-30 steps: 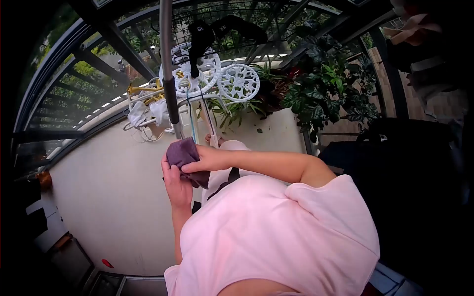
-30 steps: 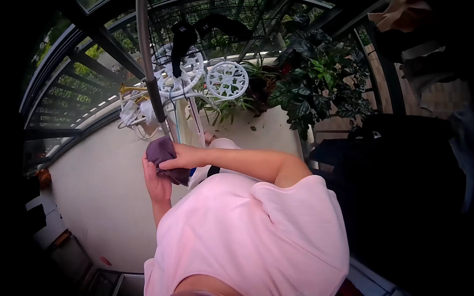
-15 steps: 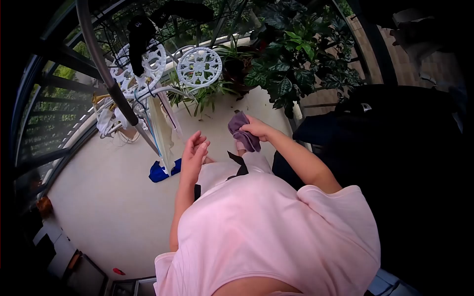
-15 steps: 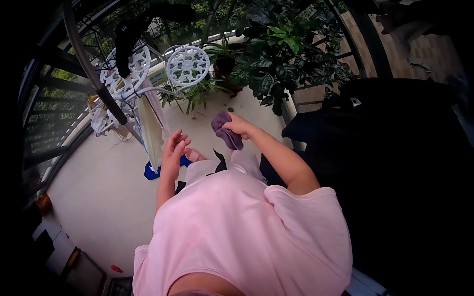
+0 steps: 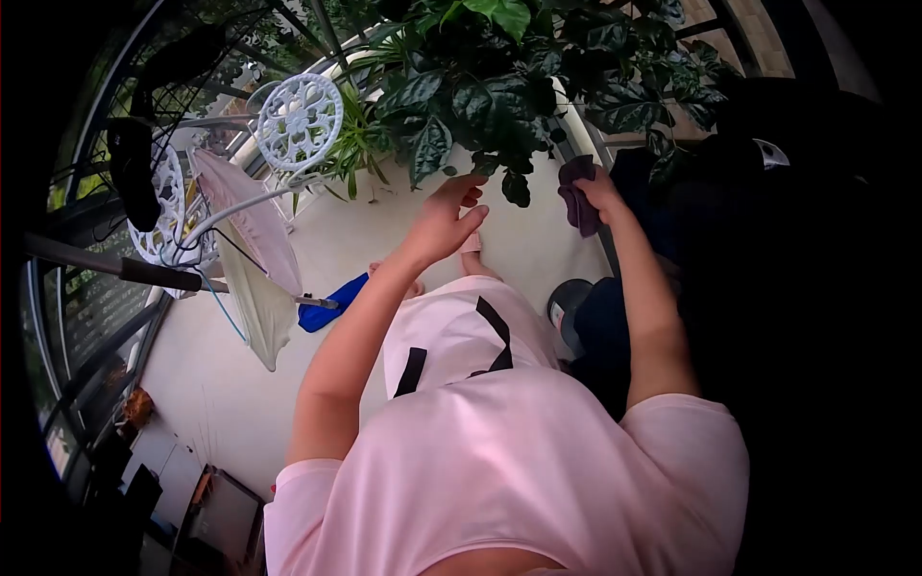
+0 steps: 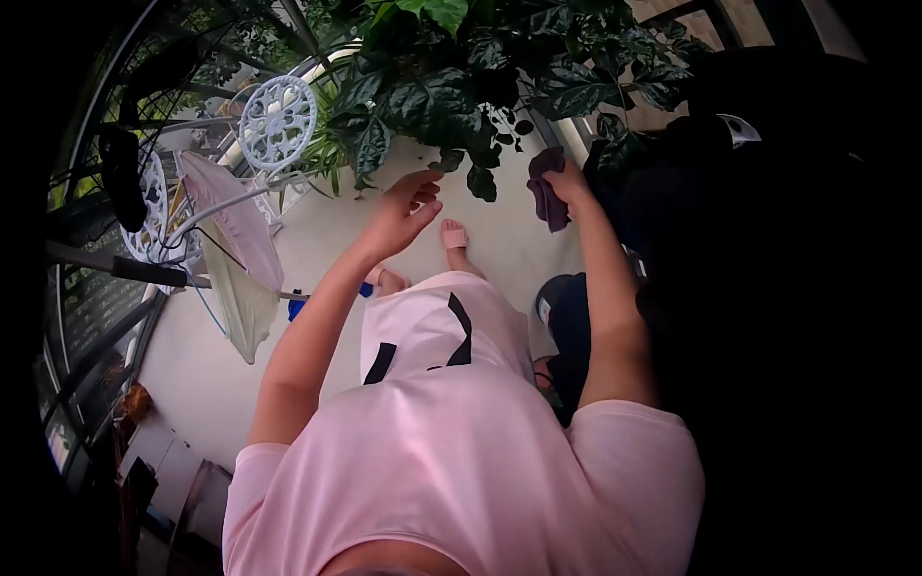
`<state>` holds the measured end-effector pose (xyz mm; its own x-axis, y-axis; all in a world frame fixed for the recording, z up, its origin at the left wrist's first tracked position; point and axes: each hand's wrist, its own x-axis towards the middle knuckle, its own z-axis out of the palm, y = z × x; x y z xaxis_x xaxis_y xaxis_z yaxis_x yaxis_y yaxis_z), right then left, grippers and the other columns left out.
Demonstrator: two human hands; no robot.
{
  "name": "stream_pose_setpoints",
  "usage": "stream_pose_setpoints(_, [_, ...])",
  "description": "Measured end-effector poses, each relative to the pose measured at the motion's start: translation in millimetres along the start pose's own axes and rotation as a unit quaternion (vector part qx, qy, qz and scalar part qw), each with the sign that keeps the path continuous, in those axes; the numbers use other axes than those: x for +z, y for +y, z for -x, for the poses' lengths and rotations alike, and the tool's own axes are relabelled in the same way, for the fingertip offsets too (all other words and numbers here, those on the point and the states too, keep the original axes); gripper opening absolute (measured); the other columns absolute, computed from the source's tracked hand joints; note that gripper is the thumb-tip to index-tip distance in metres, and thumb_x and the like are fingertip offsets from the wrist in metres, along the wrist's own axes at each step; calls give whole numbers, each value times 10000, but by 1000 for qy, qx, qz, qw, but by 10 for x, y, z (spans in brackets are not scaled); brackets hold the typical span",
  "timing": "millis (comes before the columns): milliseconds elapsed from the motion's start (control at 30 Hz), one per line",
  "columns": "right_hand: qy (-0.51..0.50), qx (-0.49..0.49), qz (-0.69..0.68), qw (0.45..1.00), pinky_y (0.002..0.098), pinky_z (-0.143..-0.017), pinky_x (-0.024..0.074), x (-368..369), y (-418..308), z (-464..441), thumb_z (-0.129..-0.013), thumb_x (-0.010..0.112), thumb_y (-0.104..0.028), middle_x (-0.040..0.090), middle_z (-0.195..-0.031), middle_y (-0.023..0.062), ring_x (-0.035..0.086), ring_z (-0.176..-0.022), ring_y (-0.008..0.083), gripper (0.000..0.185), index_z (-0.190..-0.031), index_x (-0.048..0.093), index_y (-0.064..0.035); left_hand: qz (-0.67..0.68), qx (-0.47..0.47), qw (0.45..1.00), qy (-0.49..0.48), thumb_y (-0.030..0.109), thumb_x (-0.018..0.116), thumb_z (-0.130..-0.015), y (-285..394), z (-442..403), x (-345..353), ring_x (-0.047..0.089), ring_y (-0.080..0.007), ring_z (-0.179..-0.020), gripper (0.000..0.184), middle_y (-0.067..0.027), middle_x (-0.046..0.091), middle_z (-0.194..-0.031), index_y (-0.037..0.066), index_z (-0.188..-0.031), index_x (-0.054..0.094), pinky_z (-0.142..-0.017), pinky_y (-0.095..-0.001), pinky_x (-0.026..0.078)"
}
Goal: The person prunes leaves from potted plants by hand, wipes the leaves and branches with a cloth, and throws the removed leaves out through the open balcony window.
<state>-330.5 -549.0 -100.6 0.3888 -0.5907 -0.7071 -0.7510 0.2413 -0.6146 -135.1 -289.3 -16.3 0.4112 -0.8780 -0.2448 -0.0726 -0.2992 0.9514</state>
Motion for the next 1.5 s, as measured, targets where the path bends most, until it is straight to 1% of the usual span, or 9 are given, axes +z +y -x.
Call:
stream_pose_setpoints(133, [47, -83, -13, 995, 301, -777, 473, -116, 237, -402, -806, 585, -74, 572, -1064, 107, 568, -923, 187, 406, -1186, 455, -13, 123, -182, 964, 152, 178, 623, -802, -410, -570, 354, 607, -191, -853, 353, -97, 615, -990, -6, -1089, 530, -737, -286, 475])
stream_pose_setpoints(400, [65, -81, -32, 994, 312, -796, 461, -73, 312, -848, -790, 567, -60, 574, -1068, 107, 562, -953, 194, 420, -1189, 442, -24, -175, 216, 941, 194, 52, 512, -840, -154, -1029, 598, 579, -213, -849, 226, -107, 590, -972, 33, -1063, 544, -758, -306, 458])
stream_pose_setpoints(800, [-73, -280, -165, 943, 295, -774, 476, 1079, 520, -1387, -847, 554, -98, 580, -1063, 80, 567, -928, 186, 380, -1208, 453, -30, -216, 110, 927, 287, 190, 604, -818, -360, -1196, 962, 480, -330, -1114, 508, -192, 509, -1198, 26, -1268, 435, -934, -368, 386])
stream_pose_setpoints(867, [-93, -348, -190, 913, 290, -760, 482, 1239, 615, -1398, -851, 554, -98, 583, -1059, 73, 573, -914, 183, 371, -1205, 463, -32, -164, 74, 943, 281, 203, 616, -814, -525, -1282, 856, 501, -359, -1059, 454, -178, 513, -1184, 48, -1217, 474, -886, -411, 418])
stream_pose_setpoints(1000, [-170, -108, -345, 917, 300, -741, 503, 1117, 298, -906, -861, 548, -87, 585, -1058, 80, 587, -891, 185, 330, -1181, 484, -34, 335, -111, 913, 206, 326, 467, -935, -610, -1223, 585, 514, -234, -1075, 379, -65, 540, -1202, 99, -1237, 489, -932, -366, 384])
stream_pose_setpoints(1200, [-208, -116, -504, 830, 337, -598, 541, 1139, -33, -330, -867, 524, -80, 615, -924, 111, 625, -713, 209, 243, -1107, 505, -39, 506, -119, 848, 103, 405, 294, -971, -804, -1172, 338, 403, -221, -1224, 466, -50, 454, -1331, 118, -1321, 405, -1027, -420, 279])
stream_pose_setpoints(1367, [-40, -227, -344, 910, 355, -516, 536, 1342, 125, -496, -854, 516, -72, 618, -919, 145, 633, -652, 234, 225, -1072, 513, -16, 573, -96, 813, 41, 376, 266, -972, -644, -1167, 433, 352, -241, -1272, 464, -68, 397, -1380, 118, -1342, 374, -1086, -428, 216])
stream_pose_setpoints(1467, [45, -251, -318, 913, 350, -528, 534, 1474, 214, -562, -850, 500, -57, 612, -955, 153, 635, -667, 235, 231, -1075, 514, -10, 740, 26, 646, -186, 389, 272, -969, -899, -1234, 414, 349, -241, -1271, 471, -65, 403, -1373, 126, -1347, 368, -1091, -394, 212])
stream_pose_setpoints(1500, [37, -218, -379, 899, 344, -565, 533, 1393, 6, -236, -852, 494, -54, 608, -982, 149, 638, -708, 232, 239, -1086, 513, -9, 694, -16, 714, -97, 395, 277, -968, -811, -1218, 458, 370, -236, -1253, 469, -63, 421, -1356, 127, -1339, 378, -1080, -384, 234])
